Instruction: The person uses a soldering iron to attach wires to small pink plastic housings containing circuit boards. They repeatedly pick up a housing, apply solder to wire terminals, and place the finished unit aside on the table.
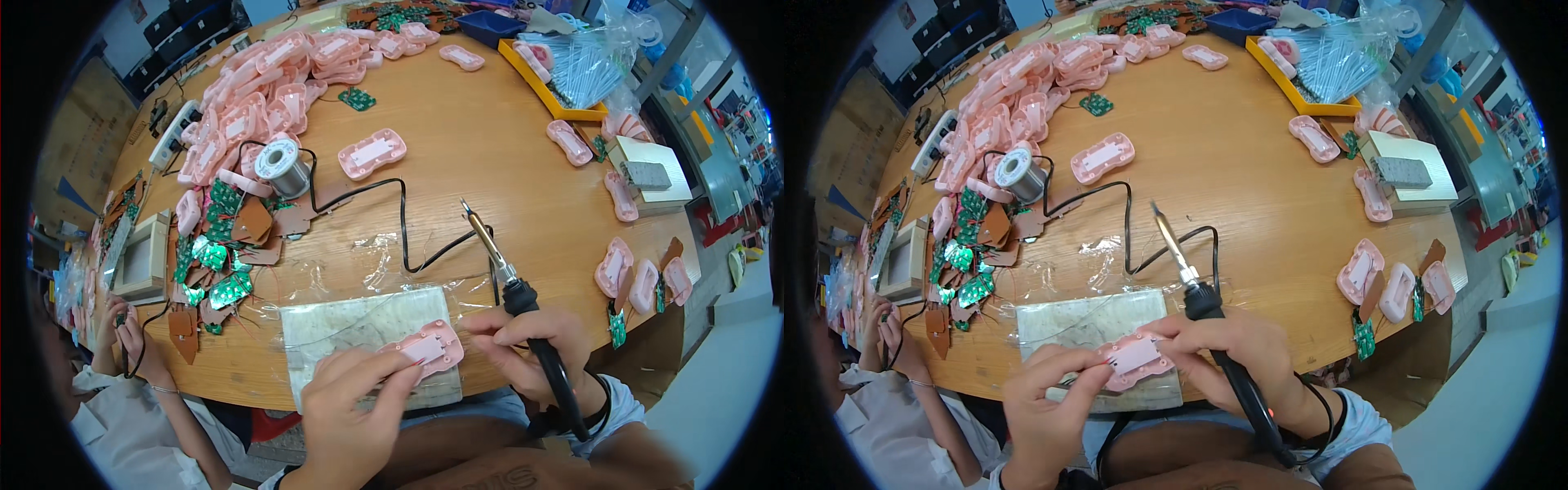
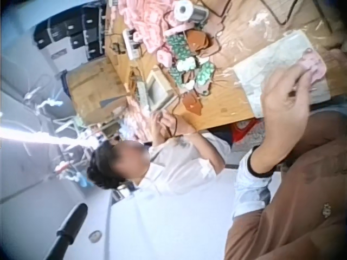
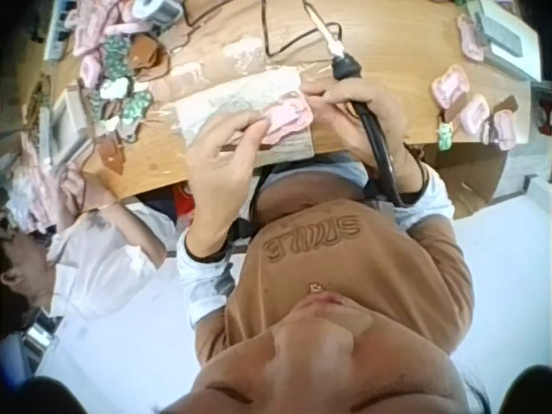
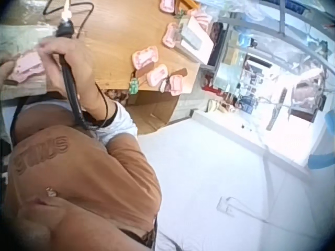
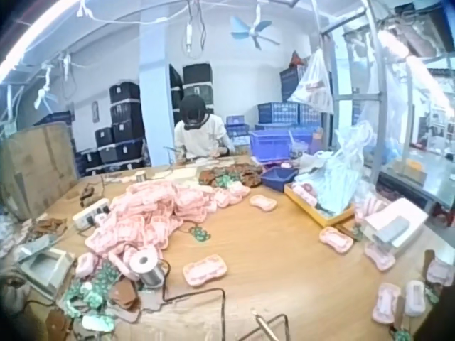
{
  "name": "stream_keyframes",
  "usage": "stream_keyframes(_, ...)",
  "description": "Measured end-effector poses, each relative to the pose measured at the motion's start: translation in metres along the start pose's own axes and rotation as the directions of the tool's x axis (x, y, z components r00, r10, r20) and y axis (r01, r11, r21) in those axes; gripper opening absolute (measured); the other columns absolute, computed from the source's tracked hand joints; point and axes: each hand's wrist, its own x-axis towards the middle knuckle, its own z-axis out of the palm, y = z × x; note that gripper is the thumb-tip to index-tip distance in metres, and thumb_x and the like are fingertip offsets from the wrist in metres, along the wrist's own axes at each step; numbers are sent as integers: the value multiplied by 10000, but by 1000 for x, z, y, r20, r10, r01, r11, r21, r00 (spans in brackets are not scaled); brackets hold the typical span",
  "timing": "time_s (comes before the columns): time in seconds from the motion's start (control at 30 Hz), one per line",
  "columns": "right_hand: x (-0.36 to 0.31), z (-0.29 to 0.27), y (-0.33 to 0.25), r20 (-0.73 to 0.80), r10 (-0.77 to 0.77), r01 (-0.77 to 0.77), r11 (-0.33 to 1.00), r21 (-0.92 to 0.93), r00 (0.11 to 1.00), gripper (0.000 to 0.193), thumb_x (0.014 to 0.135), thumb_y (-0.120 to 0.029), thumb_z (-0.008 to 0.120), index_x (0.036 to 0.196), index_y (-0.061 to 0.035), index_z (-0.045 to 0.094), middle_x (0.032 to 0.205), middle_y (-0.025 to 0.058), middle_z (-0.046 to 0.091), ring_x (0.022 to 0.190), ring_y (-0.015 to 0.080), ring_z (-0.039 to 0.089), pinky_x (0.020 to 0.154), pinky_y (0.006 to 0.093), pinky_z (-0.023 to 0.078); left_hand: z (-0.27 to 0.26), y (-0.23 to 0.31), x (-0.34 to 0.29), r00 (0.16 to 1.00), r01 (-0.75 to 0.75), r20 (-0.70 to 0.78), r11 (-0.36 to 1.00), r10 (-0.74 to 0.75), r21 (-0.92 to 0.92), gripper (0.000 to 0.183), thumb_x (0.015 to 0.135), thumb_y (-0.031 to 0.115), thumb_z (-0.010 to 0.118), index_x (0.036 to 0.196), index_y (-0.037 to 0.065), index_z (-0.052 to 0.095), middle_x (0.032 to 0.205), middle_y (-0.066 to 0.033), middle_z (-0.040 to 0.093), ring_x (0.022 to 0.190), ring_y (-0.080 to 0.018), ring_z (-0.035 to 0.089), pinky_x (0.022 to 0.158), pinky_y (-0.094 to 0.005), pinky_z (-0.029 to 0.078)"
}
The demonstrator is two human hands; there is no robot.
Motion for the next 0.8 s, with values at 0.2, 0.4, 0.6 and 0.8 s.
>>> stream_keyframes(0.2, -12, 11, 16, 138, -107, 140, 956, -260, 985, 324, 729, -50, 766, 1036, -84, 667, 726, 119, 588, 606, 258, 577, 525, 338, 456, 11, -16, -18, 999, -6, 35, 986, 0, 169, 94, 733, 15, 733, 749, 18, 640, 807, -111, 596, 693, -253, 600, 614, -320, 475)
stream_keyframes(0.4, -22, -34, 7, 90, -88, 103, 980, -172, 992, 547, 739, -230, 821, 1182, -25, 576, 777, 84, 608, 569, 202, 528, 500, 312, 380, 46, -32, -9, 994, -105, 4, 961, 108, 256, 104, 705, -2, 742, 767, -3, 659, 859, -97, 582, 790, -250, 562, 653, -333, 462)
stream_keyframes(0.6, -31, -55, -10, 118, 42, -34, 997, -72, 992, 268, 650, -117, 809, 812, -56, 604, 644, 64, 606, 502, 198, 575, 440, 292, 426, 51, -38, -3, 1000, -6, -3, 982, 6, 187, 90, 710, -10, 733, 742, 6, 650, 833, -95, 581, 754, -237, 566, 643, -327, 462)
stream_keyframes(0.8, -34, -50, -5, 239, 72, -48, 993, -107, 968, 230, 671, -127, 806, 780, -77, 611, 666, 36, 588, 480, 171, 548, 413, 275, 411, 56, -32, -2, 999, 35, -19, 980, -31, 197, 97, 711, -4, 735, 726, 12, 640, 797, -95, 558, 723, -219, 565, 609, -314, 454)
